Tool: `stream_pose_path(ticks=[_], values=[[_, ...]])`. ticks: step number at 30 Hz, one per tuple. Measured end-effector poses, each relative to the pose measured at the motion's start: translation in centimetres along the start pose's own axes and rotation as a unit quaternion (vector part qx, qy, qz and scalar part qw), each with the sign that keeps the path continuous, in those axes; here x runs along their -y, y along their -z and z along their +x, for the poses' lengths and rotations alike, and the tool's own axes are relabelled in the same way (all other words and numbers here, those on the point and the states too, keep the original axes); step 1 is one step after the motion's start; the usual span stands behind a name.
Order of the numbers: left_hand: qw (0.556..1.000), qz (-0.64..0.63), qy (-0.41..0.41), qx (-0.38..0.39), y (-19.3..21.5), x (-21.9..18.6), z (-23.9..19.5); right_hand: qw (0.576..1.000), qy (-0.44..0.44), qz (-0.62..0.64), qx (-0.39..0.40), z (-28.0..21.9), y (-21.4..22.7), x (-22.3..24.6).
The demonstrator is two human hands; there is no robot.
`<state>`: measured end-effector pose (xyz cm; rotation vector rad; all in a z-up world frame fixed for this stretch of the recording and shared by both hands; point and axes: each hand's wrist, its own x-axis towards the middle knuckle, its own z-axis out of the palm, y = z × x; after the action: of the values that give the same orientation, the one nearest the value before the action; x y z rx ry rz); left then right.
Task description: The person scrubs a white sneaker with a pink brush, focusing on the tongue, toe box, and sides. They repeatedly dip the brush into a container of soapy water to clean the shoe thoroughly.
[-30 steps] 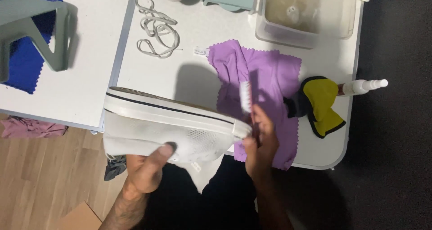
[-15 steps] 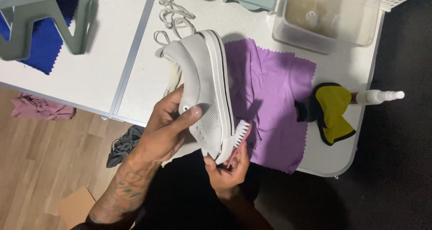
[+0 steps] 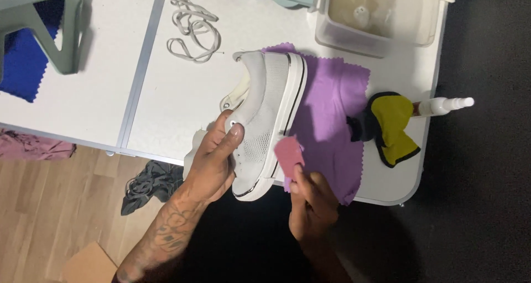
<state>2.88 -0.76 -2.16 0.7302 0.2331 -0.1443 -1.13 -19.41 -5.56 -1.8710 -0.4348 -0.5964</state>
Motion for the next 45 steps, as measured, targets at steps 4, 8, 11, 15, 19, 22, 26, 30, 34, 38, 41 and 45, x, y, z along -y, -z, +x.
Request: stream_pose_path(ticks=[4, 8, 11, 15, 19, 22, 26, 30, 34, 38, 41, 45], values=[[0.999, -0.041, 0.019, 0.028, -0.7, 0.8, 0.2, 0.996, -0.019, -0.062, 0.064, 0.0, -0.1, 0.9], [0.995, -0.081, 0.002, 0.065, -1.5, 2.1, 0.3, 0.988, -0.046, -0.137, 0.044, 0.5, -1.2, 1.0], [1.0, -0.005, -0.003, 0.021, -1.8, 3.2, 0.8, 0.99, -0.068, -0.121, -0.009, 6.8, -1.6, 1.6], [0.999, 0.015, -0.003, 0.037, -1.3, 5.1, 1.0, 0.992, -0.088, -0.087, -0.015, 7.9, -1.6, 1.1], [1.0, -0.001, -0.014, 0.021, -1.0, 4.8, 1.7, 0.994, -0.109, 0.01, -0.012, 9.6, -2.2, 1.0], [0.999, -0.04, -0.017, -0.003, 0.1, 4.2, 2.3, 0.989, -0.136, 0.031, 0.049, 6.8, -2.2, 2.1], [0.998, -0.058, -0.018, -0.03, 2.3, 4.9, 3.1, 0.98, -0.157, -0.045, 0.118, -0.4, -1.4, 2.9], [0.999, -0.046, -0.004, -0.026, 2.7, 6.1, 3.7, 0.978, -0.156, -0.076, 0.111, -0.3, -0.6, 1.8], [0.998, -0.054, -0.002, -0.039, 0.5, 5.6, 2.9, 0.98, -0.122, -0.124, 0.099, 2.5, 0.2, -0.5], [0.998, -0.063, -0.01, -0.011, 0.3, 6.3, 3.1, 0.971, -0.104, -0.194, 0.095, 6.6, 0.0, -1.8], [0.999, -0.021, -0.002, -0.033, 2.7, 8.3, 4.0, 0.961, -0.103, -0.239, 0.095, 12.2, -1.6, -4.0], [0.999, -0.025, 0.002, -0.035, 2.6, 7.7, 4.2, 0.968, -0.082, -0.223, 0.082, 11.1, -2.1, -3.2]])
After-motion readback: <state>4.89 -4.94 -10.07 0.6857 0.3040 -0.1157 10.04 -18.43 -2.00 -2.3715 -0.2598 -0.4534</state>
